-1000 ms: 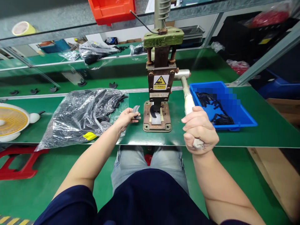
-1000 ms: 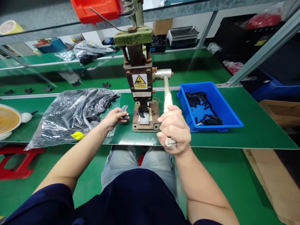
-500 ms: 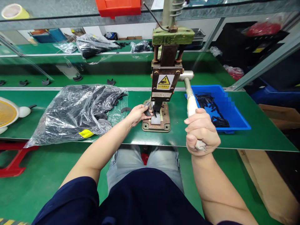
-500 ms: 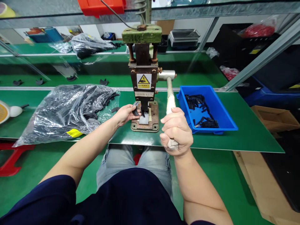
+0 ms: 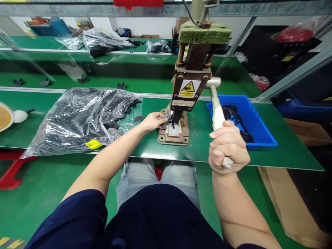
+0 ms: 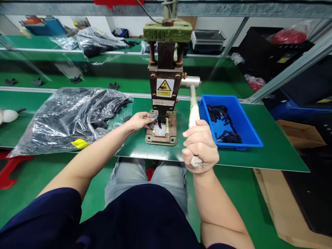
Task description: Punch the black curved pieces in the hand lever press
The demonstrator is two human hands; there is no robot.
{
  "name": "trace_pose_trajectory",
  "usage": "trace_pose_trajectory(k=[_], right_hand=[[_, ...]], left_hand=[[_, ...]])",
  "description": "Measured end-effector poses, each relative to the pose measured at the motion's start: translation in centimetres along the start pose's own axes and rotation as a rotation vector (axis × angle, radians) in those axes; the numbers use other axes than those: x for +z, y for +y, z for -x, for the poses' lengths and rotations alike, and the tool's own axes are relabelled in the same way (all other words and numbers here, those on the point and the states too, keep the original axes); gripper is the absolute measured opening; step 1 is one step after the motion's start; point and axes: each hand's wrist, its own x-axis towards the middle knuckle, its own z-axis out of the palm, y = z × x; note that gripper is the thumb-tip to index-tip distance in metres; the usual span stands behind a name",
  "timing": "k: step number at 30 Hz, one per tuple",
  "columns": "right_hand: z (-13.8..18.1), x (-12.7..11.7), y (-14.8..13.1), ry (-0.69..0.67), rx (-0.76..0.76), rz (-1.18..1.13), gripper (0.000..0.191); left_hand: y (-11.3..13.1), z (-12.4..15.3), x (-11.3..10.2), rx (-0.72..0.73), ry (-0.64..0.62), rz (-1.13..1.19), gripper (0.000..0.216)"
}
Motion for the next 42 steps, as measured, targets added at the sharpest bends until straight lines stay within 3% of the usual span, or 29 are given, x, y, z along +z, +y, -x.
trace_pose_trajectory(k=[15, 21, 29, 33, 36, 40, 42], right_hand=[[0.2, 0.3, 0.1, 0.053, 0.017, 0.02, 0.036], [0.1, 0.5, 0.0, 0.056, 0.004, -0.002, 0.037], [0.4, 0.4, -0.1, 0.063, 0.018, 0.022, 0.043], [0.2, 0.9, 0.0, 0.079, -0.009, 0.034, 0.045], [-2.1, 1.6, 0.3, 0.199, -0.088, -0.03, 0.046], [-9.1, 1.8, 0.9, 0.246, -0.155, -0.204, 0.019], [-12.6, 1.6, 1.0, 0.204, -0.081, -0.239, 0.034]], left_hand=[[-0.5, -1.1, -0.7, 0.092, -0.029, -0.224, 0.035], [0.5, -1.6, -0.7, -0.027, -0.084, -0.278, 0.038], [2.8, -1.5, -0.1, -0.301, -0.166, -0.33, 0.035], [2.6, -1.1, 0.1, -0.298, -0.141, -0.3, 0.034], [2.1, -0.6, 0.3, -0.263, -0.106, -0.277, 0.034], [1.9, -0.2, 0.7, -0.227, -0.076, -0.272, 0.026], [1.8, -0.2, 0.8, -0.222, -0.063, -0.285, 0.022]])
